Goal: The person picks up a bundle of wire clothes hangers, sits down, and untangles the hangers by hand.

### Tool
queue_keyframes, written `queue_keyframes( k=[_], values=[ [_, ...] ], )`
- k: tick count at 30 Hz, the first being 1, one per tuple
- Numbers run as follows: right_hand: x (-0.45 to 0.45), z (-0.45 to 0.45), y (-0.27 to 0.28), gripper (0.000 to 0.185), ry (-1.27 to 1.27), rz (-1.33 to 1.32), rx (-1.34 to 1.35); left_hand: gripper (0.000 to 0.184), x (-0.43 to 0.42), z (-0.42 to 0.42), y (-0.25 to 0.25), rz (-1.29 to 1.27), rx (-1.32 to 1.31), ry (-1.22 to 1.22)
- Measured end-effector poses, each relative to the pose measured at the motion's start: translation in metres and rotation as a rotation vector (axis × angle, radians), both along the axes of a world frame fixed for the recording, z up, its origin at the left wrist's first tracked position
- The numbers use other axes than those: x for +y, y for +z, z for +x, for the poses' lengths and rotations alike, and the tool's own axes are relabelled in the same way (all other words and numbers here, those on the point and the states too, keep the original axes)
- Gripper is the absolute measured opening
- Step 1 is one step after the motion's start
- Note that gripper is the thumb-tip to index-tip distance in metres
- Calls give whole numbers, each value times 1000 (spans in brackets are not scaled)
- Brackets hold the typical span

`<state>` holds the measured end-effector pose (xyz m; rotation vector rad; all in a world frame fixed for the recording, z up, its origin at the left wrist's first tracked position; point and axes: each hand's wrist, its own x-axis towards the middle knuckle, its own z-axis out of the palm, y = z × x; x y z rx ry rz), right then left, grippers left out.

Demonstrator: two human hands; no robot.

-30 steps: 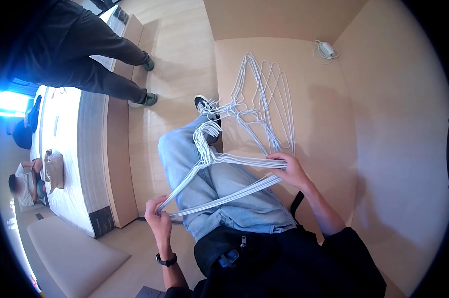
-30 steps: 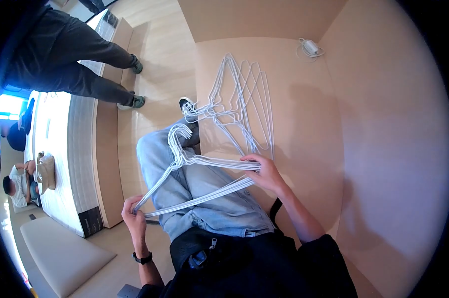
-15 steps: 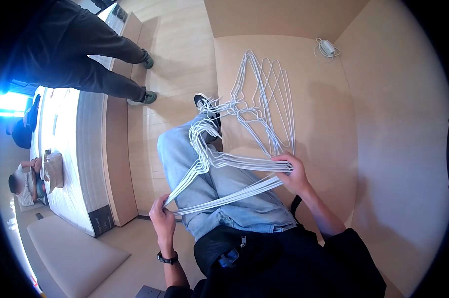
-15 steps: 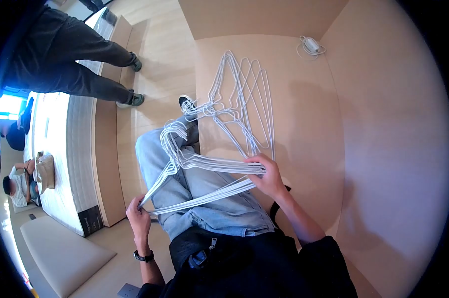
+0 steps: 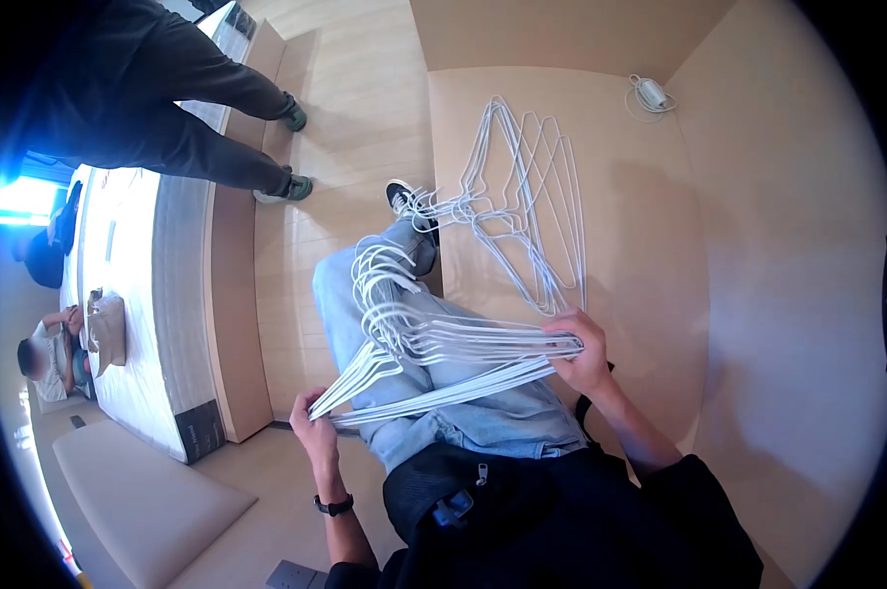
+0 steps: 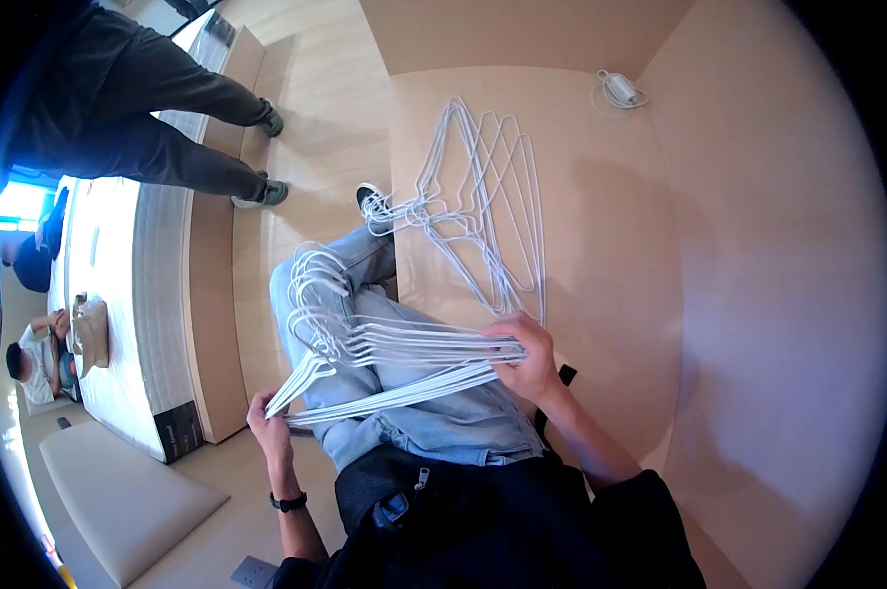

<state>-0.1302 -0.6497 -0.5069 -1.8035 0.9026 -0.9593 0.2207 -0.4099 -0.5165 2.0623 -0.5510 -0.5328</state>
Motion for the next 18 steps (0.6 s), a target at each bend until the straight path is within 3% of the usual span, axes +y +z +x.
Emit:
queue_keyframes(
  k=[3, 5, 6, 8, 12, 15, 18],
  values=[
    [-6, -2, 0, 24, 99, 29, 24, 18, -1, 1, 10, -21, -5, -65],
    [-7, -4, -8, 33, 194, 355, -80, 22, -5, -3, 12, -46, -3, -52],
    [-6, -4, -9, 33, 196, 355, -80, 26, -6, -4, 12, -71, 1, -39],
    [-5, 0, -5, 43, 101, 895, -301, 28, -2, 0, 12, -82, 80, -24],
    [-2, 3, -16, 47, 36, 990, -343, 32, 0, 4, 8, -124, 252, 34],
    [-4, 8, -15, 45, -20, 1002, -168, 32, -1, 6, 11, -126, 265, 23],
    [-8, 9, -20, 45, 0, 840, -105, 31, -1, 7, 17, -74, 206, -30]
  ],
)
